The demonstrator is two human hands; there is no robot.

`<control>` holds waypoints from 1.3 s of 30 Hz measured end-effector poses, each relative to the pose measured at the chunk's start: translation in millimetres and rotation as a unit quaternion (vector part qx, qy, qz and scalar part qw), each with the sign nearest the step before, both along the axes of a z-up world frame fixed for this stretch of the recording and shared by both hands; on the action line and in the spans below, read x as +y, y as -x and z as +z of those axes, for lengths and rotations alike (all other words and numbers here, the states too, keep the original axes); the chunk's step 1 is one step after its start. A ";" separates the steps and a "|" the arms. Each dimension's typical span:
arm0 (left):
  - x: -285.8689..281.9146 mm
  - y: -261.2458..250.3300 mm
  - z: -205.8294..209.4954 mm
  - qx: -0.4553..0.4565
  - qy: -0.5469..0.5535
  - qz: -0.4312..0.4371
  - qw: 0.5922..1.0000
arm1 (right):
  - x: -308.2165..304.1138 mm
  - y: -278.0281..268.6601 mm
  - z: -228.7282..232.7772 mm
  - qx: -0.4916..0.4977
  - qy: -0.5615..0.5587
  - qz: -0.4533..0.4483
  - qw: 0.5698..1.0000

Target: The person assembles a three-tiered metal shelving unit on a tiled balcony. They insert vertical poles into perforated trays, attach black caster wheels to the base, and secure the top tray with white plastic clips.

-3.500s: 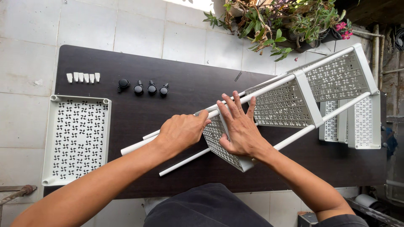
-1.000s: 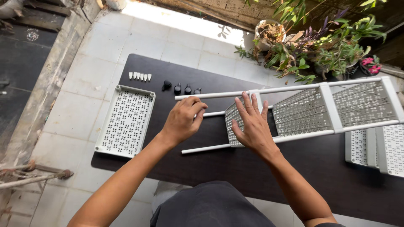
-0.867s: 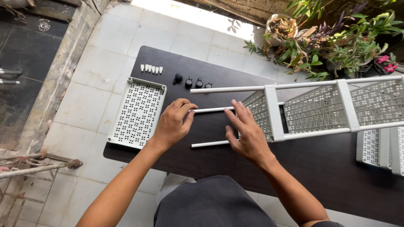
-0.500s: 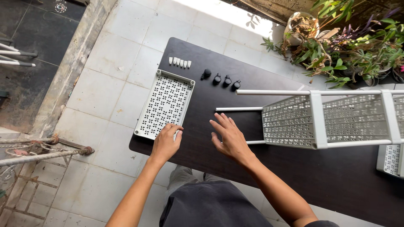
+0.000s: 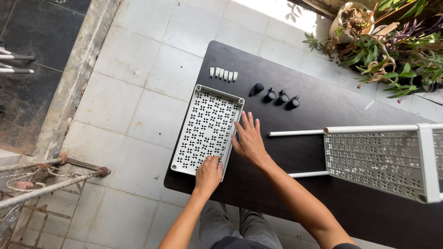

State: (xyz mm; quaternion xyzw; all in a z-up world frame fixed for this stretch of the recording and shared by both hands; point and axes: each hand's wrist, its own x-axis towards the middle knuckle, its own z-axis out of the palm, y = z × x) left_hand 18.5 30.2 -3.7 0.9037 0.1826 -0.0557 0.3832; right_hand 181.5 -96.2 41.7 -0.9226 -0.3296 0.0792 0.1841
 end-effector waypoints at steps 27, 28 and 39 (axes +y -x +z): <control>11.2 -28.2 29.0 0.016 0.076 -0.016 0.997 | 9.0 -8.0 62.2 0.006 -0.127 -0.035 0.991; 11.9 -26.7 36.3 -0.022 0.089 -0.010 0.996 | 6.5 -4.1 75.1 0.007 -0.135 -0.035 0.990; -16.8 4.5 156.8 -0.084 0.401 -0.040 0.911 | -55.5 65.1 203.0 0.021 -0.286 -0.053 0.957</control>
